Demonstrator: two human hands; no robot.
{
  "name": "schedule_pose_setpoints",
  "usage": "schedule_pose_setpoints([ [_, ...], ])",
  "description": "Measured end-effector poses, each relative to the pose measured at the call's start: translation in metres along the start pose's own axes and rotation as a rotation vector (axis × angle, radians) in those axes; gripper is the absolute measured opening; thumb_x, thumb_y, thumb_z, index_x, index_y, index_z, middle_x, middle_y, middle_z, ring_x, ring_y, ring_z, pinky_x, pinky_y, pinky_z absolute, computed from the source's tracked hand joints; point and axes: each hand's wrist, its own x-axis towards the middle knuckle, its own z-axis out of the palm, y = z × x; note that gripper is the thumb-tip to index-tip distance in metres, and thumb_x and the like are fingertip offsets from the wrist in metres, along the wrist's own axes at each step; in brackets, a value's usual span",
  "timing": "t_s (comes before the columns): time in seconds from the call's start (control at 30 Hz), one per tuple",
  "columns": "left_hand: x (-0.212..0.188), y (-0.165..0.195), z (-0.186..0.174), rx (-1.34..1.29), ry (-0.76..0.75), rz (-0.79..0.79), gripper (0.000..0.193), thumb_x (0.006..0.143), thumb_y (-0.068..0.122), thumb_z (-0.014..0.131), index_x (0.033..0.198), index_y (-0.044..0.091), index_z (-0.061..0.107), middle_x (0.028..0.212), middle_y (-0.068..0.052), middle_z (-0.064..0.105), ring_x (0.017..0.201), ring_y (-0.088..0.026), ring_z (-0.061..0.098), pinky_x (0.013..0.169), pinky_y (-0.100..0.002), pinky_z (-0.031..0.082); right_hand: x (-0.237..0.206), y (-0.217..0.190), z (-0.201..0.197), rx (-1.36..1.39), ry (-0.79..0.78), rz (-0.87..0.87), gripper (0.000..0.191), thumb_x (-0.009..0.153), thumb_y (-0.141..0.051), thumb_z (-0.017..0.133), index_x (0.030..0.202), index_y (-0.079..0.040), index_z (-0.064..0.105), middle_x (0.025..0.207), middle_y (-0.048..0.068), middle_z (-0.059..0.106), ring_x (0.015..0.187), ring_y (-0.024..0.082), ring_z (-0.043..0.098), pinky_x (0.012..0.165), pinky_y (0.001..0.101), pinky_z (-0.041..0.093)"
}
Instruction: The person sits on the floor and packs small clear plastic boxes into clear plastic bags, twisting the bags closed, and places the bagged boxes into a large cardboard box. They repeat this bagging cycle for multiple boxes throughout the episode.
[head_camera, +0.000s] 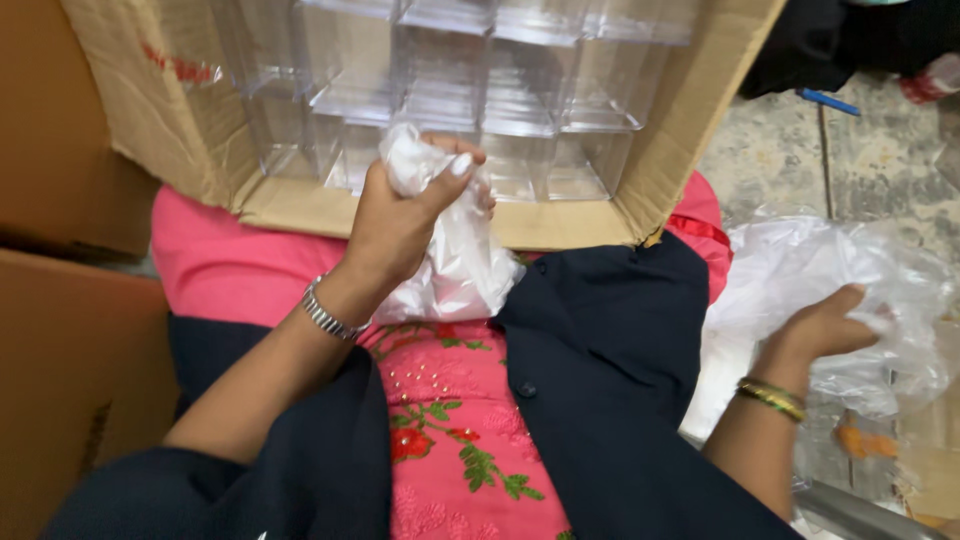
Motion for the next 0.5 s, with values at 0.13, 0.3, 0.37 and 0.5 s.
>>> schedule_pose_setpoints([
  [0.13,-0.001,0.000,-0.003,0.080,0.039,0.070,0.028,0.088,-0.003,0.077,0.113,-0.001,0.066,0.099,-0.007,0.072,0.090,-0.016,0.071,0.081,-0.032,0.061,0.035,-0.011,0.001,-0.638,-0.091,0.217,0.050,0.090,-0.033,0.080,0.125,-0.005,0.057,0.128,0.018,0.058,0.120,0.042,0.054,0.093,0.0584,0.043],
  [0.3,-0.002,-0.001,-0.001,0.050,0.102,0.074,0.025,0.085,0.001,0.081,0.101,0.001,0.062,0.087,-0.008,0.070,0.077,-0.018,0.072,0.071,-0.034,0.062,-0.010,-0.112,0.008,-0.186,-0.089,-0.438,0.013,0.098,-0.005,0.078,0.105,-0.002,0.067,0.106,0.011,0.064,0.098,0.030,0.060,0.084,0.0425,0.051],
  [0.37,-0.002,-0.002,0.003,-0.020,0.127,-0.007,0.021,0.091,0.008,0.077,0.105,0.001,0.063,0.086,-0.011,0.070,0.075,-0.019,0.071,0.067,-0.034,0.060,-0.073,-0.173,0.030,0.509,-0.546,-0.219,0.003,0.109,-0.001,0.067,0.106,-0.002,0.066,0.104,0.005,0.067,0.096,0.018,0.063,0.089,0.0337,0.052],
  [0.5,-0.007,0.003,0.004,-0.065,0.032,0.015,0.027,0.101,0.016,0.072,0.122,0.000,0.066,0.098,-0.006,0.067,0.083,-0.013,0.067,0.074,-0.030,0.059,-0.197,-0.284,0.040,0.563,-1.496,0.017,0.034,0.082,0.009,0.057,0.112,-0.002,0.067,0.106,0.003,0.069,0.094,0.010,0.066,0.077,0.0239,0.055],
])
